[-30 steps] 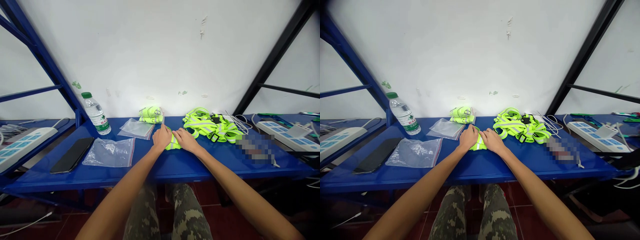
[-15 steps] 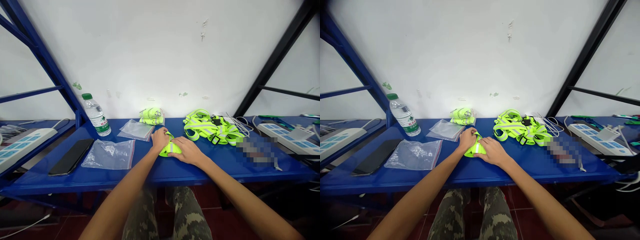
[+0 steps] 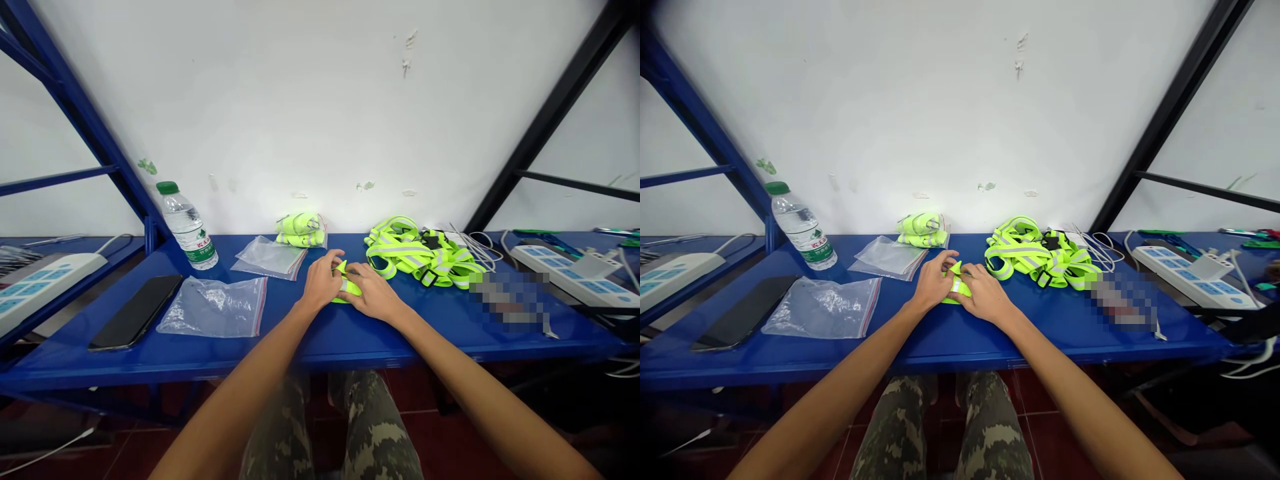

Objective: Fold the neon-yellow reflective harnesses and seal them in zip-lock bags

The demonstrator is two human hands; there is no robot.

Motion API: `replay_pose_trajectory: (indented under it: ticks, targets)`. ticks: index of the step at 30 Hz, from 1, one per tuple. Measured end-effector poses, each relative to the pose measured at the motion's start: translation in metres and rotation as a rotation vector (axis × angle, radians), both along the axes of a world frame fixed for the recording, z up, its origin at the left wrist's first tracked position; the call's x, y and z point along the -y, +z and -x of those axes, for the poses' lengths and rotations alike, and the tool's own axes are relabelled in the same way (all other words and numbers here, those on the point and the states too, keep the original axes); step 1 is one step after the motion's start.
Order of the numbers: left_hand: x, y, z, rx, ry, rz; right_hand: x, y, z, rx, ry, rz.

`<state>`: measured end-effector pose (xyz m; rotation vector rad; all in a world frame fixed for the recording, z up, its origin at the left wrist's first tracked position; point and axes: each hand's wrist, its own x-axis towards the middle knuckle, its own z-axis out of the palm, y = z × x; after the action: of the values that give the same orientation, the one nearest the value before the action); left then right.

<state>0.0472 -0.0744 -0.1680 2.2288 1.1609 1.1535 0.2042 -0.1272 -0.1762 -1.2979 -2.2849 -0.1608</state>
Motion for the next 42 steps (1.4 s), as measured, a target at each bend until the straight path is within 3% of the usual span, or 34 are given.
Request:
replay_pose_trajectory:
  ticks: [9, 17, 25, 28, 30, 32, 37, 42]
  targets:
    - [0.026, 0.015, 0.016, -0.282, -0.084, 0.006, -0.005, -0.007, -0.001, -0.174, -0.134, 0.081]
    - [0.034, 0.001, 0.025, -0.406, -0.186, -0.128, -0.004, -0.012, -0.002, 0.010, 0.039, -0.016]
    - [0.038, 0.008, 0.037, -0.398, -0.014, -0.191, -0.012, -0.009, 0.001, -0.032, 0.074, -0.004]
    - [0.030, 0.018, 0.050, -0.406, 0.197, -0.180, -0.017, -0.006, 0.006, 0.007, 0.034, -0.007]
    - [0.018, 0.023, 0.058, -0.438, 0.405, -0.121, -0.022, -0.005, 0.009, 0.040, 0.012, -0.018]
    - [0.005, 0.025, 0.063, -0.493, 0.522, -0.024, -0.030, -0.004, 0.012, 0.070, -0.019, -0.034]
    - [-0.020, 0.017, 0.063, -0.527, 0.450, 0.114, -0.051, -0.008, 0.007, 0.076, -0.067, -0.047]
    - [-0.035, 0.004, 0.061, -0.337, 0.315, 0.123, -0.058, -0.012, -0.001, 0.012, -0.030, -0.029]
